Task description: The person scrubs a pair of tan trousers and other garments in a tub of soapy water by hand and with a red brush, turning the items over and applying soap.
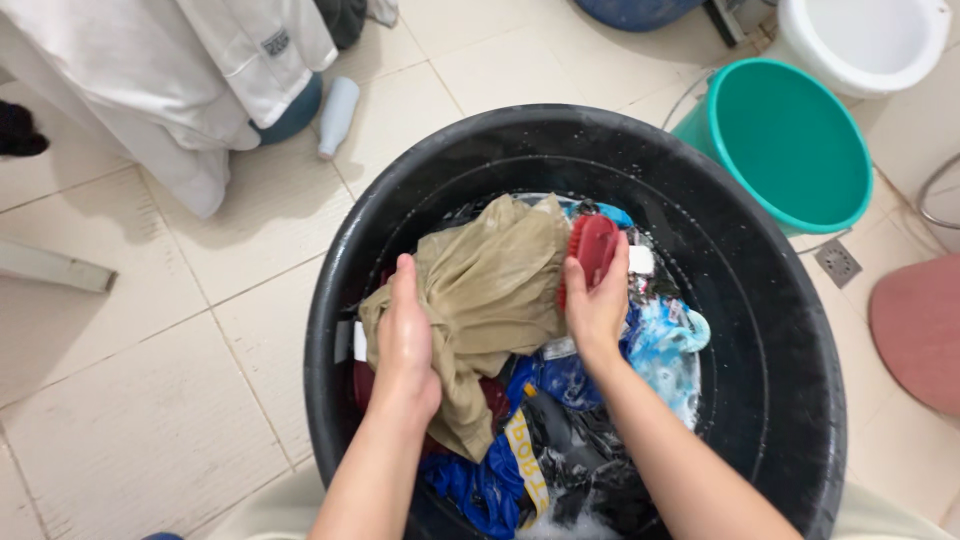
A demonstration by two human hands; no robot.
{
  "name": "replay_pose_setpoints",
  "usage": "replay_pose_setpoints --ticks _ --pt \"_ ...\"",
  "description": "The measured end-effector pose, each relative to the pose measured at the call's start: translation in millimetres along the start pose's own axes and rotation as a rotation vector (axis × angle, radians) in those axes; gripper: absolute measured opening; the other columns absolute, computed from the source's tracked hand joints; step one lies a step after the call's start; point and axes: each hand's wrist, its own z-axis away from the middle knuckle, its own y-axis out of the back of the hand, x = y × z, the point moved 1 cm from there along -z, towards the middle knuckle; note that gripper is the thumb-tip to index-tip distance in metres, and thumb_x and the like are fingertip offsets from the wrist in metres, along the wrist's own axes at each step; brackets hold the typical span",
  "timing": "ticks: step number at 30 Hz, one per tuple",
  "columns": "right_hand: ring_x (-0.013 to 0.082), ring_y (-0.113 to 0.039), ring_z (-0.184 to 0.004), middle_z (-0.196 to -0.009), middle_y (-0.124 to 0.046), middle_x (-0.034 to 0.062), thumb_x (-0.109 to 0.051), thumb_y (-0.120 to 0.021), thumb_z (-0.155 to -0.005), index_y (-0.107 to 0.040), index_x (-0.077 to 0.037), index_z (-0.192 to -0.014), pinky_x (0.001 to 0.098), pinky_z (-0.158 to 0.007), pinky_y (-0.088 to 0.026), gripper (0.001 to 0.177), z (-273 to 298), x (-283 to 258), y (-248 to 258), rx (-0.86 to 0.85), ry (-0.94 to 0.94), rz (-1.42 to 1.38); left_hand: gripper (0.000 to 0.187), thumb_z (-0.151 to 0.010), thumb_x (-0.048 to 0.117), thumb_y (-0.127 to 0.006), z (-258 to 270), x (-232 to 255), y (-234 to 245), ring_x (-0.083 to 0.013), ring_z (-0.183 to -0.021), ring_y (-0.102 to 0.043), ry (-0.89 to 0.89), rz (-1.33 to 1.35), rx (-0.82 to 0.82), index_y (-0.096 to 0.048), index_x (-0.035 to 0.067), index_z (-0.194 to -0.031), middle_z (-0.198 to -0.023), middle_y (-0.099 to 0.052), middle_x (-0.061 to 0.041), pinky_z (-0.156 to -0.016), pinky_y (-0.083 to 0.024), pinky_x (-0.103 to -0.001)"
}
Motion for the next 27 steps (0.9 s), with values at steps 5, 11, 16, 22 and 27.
replay_pose_setpoints --ticks 5,11,16,22,27 --pt "0.0307 -0.043 -0.144 -0.157 -0.04 0.0241 -0.015 -0.069 -0.095 -0.024 0.001 -0.158 0.0389 -0.115 -0.039 0.079 84 -10 -11 -0.286 0.381 -0.226 0.079 -0.095 0.062 -0.052 -1 -2 -3 -0.018 -0.134 -0.055 -0.096 -0.043 0.082 -0.051 0.001 -0.146 -0.146 -0.059 -0.01 -0.111 -0.038 -0.033" --pt "0.0321 -0.065 -0.118 -0.138 -0.061 0.0196 -0.025 -0.064 -0.092 -0.031 -0.005 -0.158 0.037 -0.101 -0.049 0.076 1 8 22 -0.081 -0.032 0.324 0.08 -0.089 0.062 -0.051 11 0 -3 -0.0199 -0.131 -0.061 0.046 0.006 -0.049 -0.053 0.004 -0.144 -0.145 -0.063 -0.009 -0.109 -0.045 -0.035" --pt "0.0327 -0.065 -0.119 -0.141 -0.063 0.0216 -0.029 -0.067 -0.098 -0.036 -0.003 -0.157 0.036 -0.101 -0.052 0.072 74 -34 -11 -0.236 0.18 -0.299 0.076 -0.098 0.062 -0.054 2 1 2 -0.0168 -0.135 -0.043 0.01 -0.019 0.12 -0.044 0.009 -0.151 -0.15 -0.043 -0.01 -0.111 -0.034 -0.037" --pt "0.0289 -0.071 -0.108 -0.128 -0.072 0.017 -0.037 -0.072 -0.095 -0.055 -0.013 -0.151 0.0382 -0.091 -0.055 0.063 -24 -25 -15 -0.083 0.234 0.387 0.07 -0.091 0.057 -0.05 16 4 8 -0.0221 -0.123 -0.067 0.052 0.124 -0.013 -0.063 0.004 -0.135 -0.134 -0.071 -0.01 -0.103 -0.051 -0.038" --pt "0.0489 -0.059 -0.094 -0.104 -0.061 0.0389 -0.031 -0.074 -0.097 -0.051 -0.015 -0.165 0.0514 -0.08 -0.049 0.073 4 -44 -18 -0.065 -0.082 0.126 0.071 -0.092 0.059 -0.046 6 16 4 -0.0235 -0.12 -0.067 0.051 0.188 0.058 -0.063 0.004 -0.134 -0.132 -0.071 -0.011 -0.102 -0.051 -0.04"
